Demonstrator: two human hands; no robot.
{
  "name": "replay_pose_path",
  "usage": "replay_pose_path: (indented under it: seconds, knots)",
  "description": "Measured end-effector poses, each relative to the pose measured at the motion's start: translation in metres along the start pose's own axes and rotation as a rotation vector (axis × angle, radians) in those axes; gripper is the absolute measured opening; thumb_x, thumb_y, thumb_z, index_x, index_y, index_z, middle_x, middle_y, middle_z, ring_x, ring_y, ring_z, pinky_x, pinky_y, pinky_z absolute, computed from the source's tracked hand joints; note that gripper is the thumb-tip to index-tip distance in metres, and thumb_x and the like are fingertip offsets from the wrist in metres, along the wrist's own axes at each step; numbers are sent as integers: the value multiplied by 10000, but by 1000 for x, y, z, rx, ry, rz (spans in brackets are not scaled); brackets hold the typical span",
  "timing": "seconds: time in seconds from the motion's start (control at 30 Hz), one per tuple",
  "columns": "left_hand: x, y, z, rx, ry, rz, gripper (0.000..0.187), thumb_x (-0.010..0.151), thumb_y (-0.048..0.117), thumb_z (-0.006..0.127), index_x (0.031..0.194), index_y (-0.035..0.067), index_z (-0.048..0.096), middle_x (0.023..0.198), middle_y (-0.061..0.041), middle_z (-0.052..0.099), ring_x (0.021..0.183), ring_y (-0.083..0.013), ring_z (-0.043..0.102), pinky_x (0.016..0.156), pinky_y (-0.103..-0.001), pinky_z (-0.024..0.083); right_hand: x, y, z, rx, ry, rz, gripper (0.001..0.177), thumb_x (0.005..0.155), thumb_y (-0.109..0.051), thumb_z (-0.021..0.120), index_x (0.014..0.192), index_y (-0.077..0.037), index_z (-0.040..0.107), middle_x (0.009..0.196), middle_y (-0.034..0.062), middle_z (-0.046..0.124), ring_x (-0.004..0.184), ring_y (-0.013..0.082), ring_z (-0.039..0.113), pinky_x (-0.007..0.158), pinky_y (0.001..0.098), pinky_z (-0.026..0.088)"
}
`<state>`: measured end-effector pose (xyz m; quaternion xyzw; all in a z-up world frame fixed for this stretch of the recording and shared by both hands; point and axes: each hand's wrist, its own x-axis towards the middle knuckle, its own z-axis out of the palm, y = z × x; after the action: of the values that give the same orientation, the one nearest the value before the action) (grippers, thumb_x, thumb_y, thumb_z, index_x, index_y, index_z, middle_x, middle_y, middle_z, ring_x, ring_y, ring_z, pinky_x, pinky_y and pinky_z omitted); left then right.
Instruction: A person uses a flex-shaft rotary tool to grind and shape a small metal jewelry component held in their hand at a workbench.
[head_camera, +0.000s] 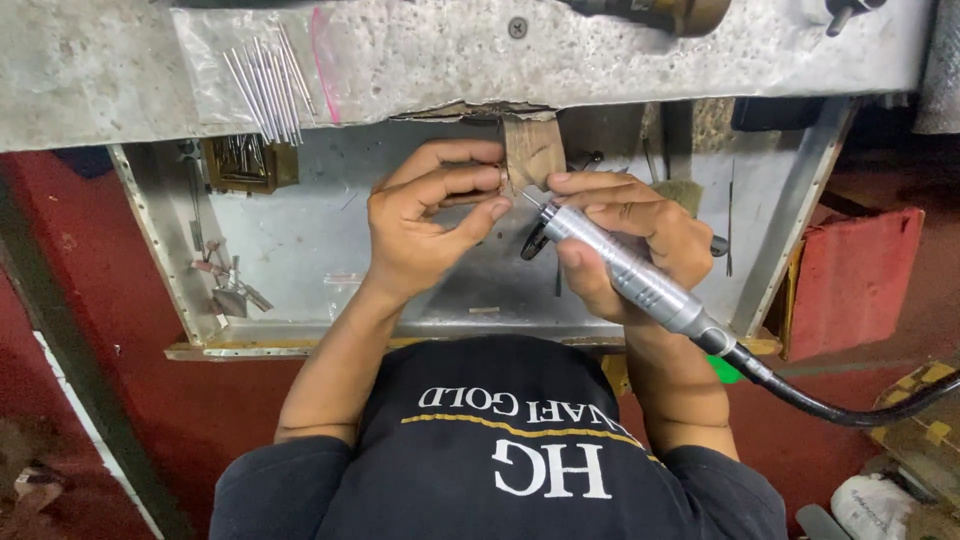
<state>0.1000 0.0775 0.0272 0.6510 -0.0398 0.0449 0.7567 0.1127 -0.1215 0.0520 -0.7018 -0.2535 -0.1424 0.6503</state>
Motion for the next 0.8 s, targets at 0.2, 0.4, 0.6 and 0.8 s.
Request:
replay_pose_path:
  seconds: [0.2,0.4,0.6,0.8]
  knots:
    - [-1,-12,4,61,55,64,165,869,-30,850,1005,-68,766,1038,-226,736,916,-321,783,738,-361,675,-2,0,2,0,17,8,265,875,-2,771,851,172,573,786,338,689,811,580,745,718,551,622]
    - [-1,-13,3,48,61,59,155,874,-24,847,1002,-62,769,1038,-229,743,909,-288,780,749,-355,659,0,0,1,-7,13,3,264,866,13,775,839,175,569,779,340,686,796,581,743,709,548,617]
    - [1,-11,7,83,79,116,175,863,7,868,991,-58,769,1007,-213,741,871,-263,774,714,-335,646,1,2,2,-7,7,-27,268,862,11,782,836,180,575,775,338,687,779,565,744,694,544,619]
    - [2,-10,8,130,93,146,128,870,-10,853,970,-48,782,996,-200,747,853,-272,779,695,-337,650,2,2,0,-16,-12,-20,266,855,27,784,826,185,571,783,344,691,793,577,744,696,544,618]
